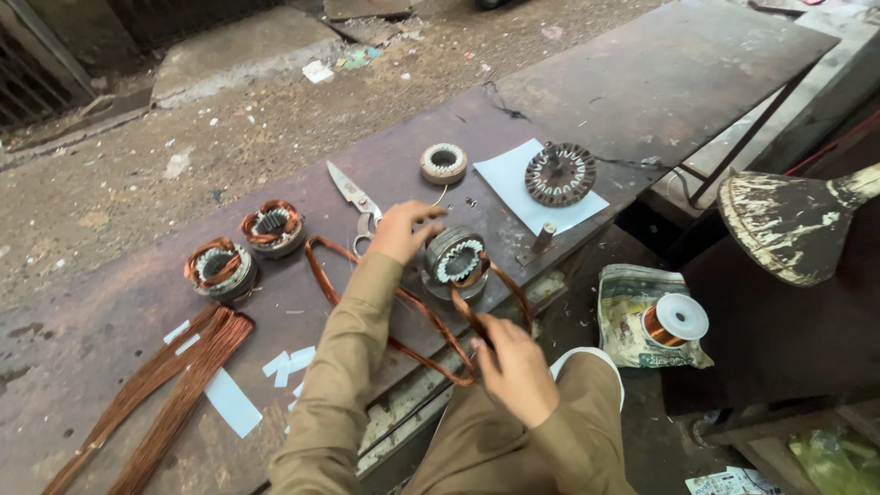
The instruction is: The person winds copper wire by hand around a slotted cylindrical core, repeatedly inserting the wire into slots and pulling it taut. They handle multiple cores and a bundle of copper wire, using shears to cut the wire at the end.
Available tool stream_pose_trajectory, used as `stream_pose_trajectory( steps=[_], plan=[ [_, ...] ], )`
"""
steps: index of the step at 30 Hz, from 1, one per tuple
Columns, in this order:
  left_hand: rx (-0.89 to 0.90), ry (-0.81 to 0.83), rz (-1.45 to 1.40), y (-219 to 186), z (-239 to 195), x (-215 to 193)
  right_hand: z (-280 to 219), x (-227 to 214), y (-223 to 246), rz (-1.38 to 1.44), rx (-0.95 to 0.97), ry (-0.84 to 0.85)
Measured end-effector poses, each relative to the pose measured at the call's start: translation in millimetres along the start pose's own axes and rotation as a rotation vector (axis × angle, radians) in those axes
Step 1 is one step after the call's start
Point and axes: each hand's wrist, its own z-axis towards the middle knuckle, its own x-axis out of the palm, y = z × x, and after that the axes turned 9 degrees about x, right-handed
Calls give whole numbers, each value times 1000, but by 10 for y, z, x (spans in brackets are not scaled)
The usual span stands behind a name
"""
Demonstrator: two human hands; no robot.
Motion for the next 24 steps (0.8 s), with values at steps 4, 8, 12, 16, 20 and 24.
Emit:
stream_pose_trajectory(
  steps=[4,8,12,16,20,24],
  plan=[
    [-73,279,-40,232,-94,169,-79,168,-43,-13,135,85],
    [31,266,155,274,-163,215,-212,163,-156,-75,74,84],
    [-278,250,-61,249,-135,195,-347,-83,-337,-213,-150,60],
    [-230,182,-318,271,-154,226,-239,-198,-374,-249,-141,110],
    [-236,178,-408,368,-198,272,-81,-78,-238,-103,81,179],
    [-276,188,-369,392,-208,313,-108,24,-218,-75,120,193]
  ],
)
